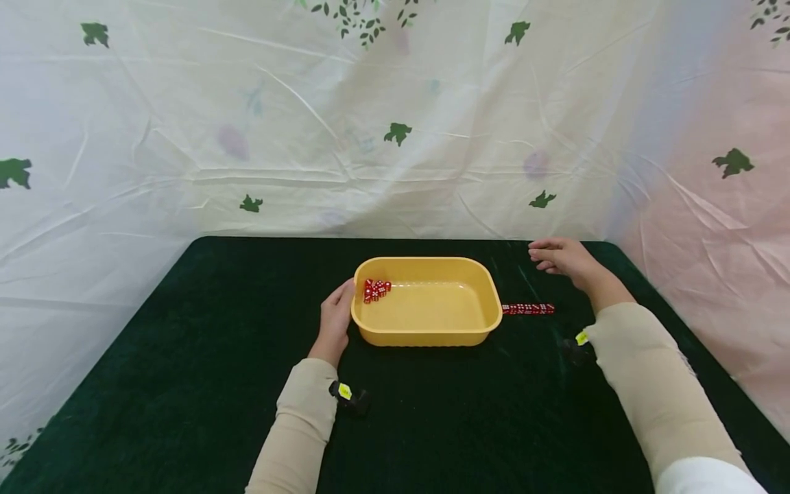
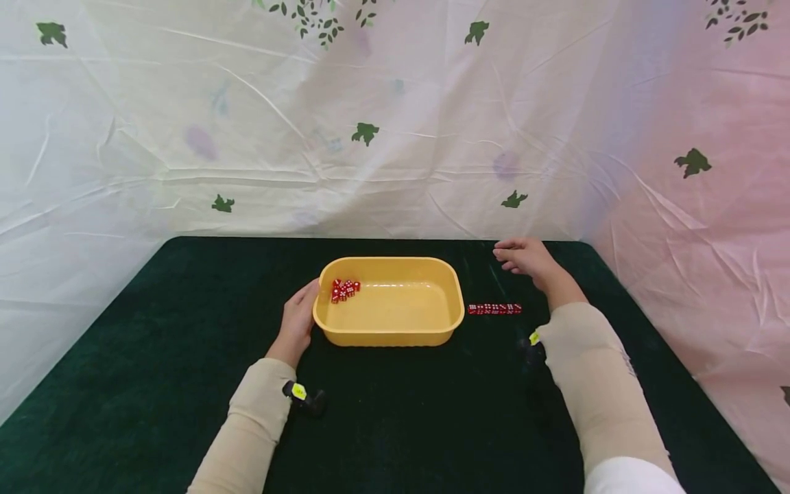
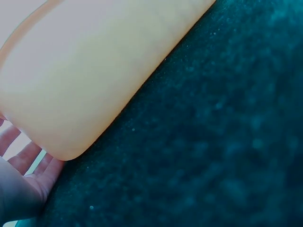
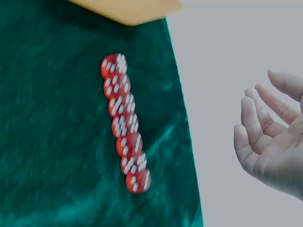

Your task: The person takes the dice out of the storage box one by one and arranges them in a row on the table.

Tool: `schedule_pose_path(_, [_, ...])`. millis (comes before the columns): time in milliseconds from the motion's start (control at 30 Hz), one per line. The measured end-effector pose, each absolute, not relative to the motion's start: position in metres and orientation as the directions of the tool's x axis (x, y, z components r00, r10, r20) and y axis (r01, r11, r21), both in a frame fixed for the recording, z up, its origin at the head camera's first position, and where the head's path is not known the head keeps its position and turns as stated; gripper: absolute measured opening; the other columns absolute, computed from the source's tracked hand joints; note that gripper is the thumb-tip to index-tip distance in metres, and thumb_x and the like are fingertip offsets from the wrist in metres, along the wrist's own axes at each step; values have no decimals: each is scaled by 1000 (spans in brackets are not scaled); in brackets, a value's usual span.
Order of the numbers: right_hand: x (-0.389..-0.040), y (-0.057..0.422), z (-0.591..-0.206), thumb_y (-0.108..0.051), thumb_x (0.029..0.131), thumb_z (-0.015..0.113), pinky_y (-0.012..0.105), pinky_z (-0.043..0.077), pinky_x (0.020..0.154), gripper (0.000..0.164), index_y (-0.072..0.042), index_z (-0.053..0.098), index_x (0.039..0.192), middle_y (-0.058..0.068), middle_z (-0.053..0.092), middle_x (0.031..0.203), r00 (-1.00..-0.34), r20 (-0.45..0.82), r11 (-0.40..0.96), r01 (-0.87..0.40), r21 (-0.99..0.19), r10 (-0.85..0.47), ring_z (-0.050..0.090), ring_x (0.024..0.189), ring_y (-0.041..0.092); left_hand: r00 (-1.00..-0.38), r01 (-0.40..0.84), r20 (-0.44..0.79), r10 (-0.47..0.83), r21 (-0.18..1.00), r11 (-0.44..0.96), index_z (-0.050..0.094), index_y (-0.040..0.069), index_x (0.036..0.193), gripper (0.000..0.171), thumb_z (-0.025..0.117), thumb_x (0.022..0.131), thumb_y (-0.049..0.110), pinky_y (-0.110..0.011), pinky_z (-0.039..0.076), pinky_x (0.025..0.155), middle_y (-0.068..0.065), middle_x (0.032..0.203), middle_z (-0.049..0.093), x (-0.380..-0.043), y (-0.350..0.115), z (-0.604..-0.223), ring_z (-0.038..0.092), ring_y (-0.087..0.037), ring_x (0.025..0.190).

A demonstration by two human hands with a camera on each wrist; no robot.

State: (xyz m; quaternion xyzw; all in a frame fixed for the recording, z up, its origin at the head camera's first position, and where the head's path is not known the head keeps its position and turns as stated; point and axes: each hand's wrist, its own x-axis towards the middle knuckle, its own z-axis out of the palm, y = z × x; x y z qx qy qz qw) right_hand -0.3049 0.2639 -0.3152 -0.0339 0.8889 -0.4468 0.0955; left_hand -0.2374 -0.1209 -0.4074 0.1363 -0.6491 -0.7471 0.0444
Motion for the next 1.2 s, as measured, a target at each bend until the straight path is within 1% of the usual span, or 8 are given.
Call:
schedule_pose_path(33, [-306, 260, -313, -34, 88, 46, 22, 44, 69, 52, 3, 40, 123, 22, 45, 116, -979, -137, 598, 21, -801, -148, 47, 96, 32, -959, -111, -146, -243, 982, -153, 48, 17, 123, 48, 47, 84, 45, -31, 34, 92, 0, 125, 44, -237, -121, -408, 37, -15, 114])
schedule_pose_path(200, [-313, 239, -305, -33, 87, 49, 23, 44, 72, 50, 2, 42, 122, 22, 45, 116, -981, -128, 580, 21, -815, -145, 48, 95, 30, -960, -107, -144, -239, 981, -161, 48, 17, 123, 47, 47, 85, 44, -31, 34, 92, 0, 125, 44, -237, -121, -407, 37, -15, 114])
schedule_pose_path(333, [-319, 222, -299, -30, 88, 49, 21, 44, 69, 45, 0, 44, 120, 21, 47, 113, -983, -124, 561, 27, -827, -136, 48, 95, 32, -960, -112, -148, -239, 981, -160, 48, 18, 122, 46, 47, 85, 44, -31, 33, 92, 0, 125, 44, -237, -121, -406, 37, -15, 115])
schedule_pose_path(500, [-323, 200, -296, -26, 88, 50, 30, 44, 76, 39, 0, 48, 118, 20, 50, 110, -983, -99, 548, -3, -836, -157, 50, 89, 29, -957, -112, -148, -250, 982, -154, 49, 17, 122, 46, 47, 85, 44, -30, 34, 92, 0, 124, 44, -239, -121, -408, 37, -14, 115])
schedule_pose_path(567, [-323, 192, -295, -25, 88, 50, 32, 44, 76, 38, -1, 49, 117, 20, 51, 109, -982, -86, 543, -20, -840, -171, 51, 86, 27, -957, -108, -145, -253, 982, -154, 49, 16, 122, 46, 47, 85, 44, -29, 34, 92, 0, 125, 44, -239, -121, -409, 37, -14, 115])
schedule_pose_path(733, [-326, 169, -297, -24, 88, 50, 27, 44, 70, 34, -3, 51, 115, 16, 53, 106, -977, -85, 530, -34, -847, -197, 52, 81, 23, -956, -111, -146, -254, 983, -148, 49, 16, 123, 47, 47, 85, 44, -29, 34, 92, 0, 125, 44, -239, -121, -410, 36, -14, 115])
schedule_pose_path(967, [-325, 134, -300, -19, 88, 50, 38, 41, 80, 31, -1, 52, 114, 19, 53, 108, -964, -93, 482, -41, -875, -250, 50, 88, 31, -956, -121, -153, -250, 983, -138, 49, 18, 122, 48, 46, 84, 46, -30, 33, 92, 1, 125, 44, -238, -122, -408, 36, -14, 115])
schedule_pose_path(1200, [-324, 104, -307, -15, 86, 54, 41, 40, 82, 29, 0, 54, 110, 16, 53, 106, -939, -98, 394, -42, -918, -329, 50, 89, 35, -957, -131, -162, -242, 982, -138, 48, 18, 123, 51, 47, 83, 49, -32, 33, 92, 1, 126, 43, -240, -122, -408, 36, -15, 116])
